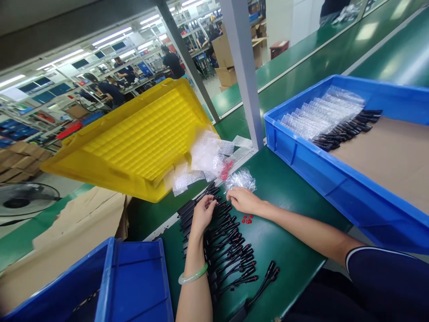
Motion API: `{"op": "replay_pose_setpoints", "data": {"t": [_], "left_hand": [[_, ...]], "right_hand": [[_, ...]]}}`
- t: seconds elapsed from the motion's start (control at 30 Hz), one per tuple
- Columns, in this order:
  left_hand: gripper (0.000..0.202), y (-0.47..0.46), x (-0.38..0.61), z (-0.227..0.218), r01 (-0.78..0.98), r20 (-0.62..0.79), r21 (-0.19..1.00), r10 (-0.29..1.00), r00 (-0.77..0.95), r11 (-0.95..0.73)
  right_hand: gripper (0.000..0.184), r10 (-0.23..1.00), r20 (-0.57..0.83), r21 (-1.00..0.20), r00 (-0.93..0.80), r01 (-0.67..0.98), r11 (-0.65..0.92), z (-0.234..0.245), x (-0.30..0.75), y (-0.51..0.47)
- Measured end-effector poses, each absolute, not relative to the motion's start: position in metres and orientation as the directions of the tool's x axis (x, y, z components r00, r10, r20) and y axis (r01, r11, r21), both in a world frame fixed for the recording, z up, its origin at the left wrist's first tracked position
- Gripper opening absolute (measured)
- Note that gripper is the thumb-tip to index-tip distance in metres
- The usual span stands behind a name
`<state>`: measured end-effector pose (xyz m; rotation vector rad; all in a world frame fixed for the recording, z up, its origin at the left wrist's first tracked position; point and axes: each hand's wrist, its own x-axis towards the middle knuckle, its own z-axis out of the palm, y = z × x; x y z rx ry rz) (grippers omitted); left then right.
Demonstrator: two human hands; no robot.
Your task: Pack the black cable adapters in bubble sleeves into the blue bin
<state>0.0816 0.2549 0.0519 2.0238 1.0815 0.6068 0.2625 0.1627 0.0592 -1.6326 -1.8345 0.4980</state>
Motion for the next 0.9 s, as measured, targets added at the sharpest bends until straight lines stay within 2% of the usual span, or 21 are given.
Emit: {"op": "replay_pose_setpoints", "data": {"t": [0.27,0.47,0.73,0.9], "left_hand": [[0.009,0.251,0.082,0.058,0.51,0.105,0.715,0.795,0.598,-0.478],[0.008,0.25,0.084,0.058,0.519,0.1,0.692,0.779,0.619,-0.501],[0.008,0.246,0.087,0.062,0.469,0.121,0.754,0.799,0.589,-0.46],[0.018,0.253,0.082,0.056,0.409,0.112,0.837,0.844,0.524,-0.365]], "right_hand": [[0.01,0.971,0.225,-0.676,-0.08,0.705,0.214,0.052,0.249,0.172],[0.005,0.972,0.221,-0.683,-0.084,0.698,0.216,0.049,0.245,0.171],[0.003,0.964,0.247,-0.699,-0.101,0.67,0.249,0.053,0.23,0.177],[0.011,0.955,0.297,-0.746,0.004,0.626,0.23,0.063,0.246,0.181]]}}
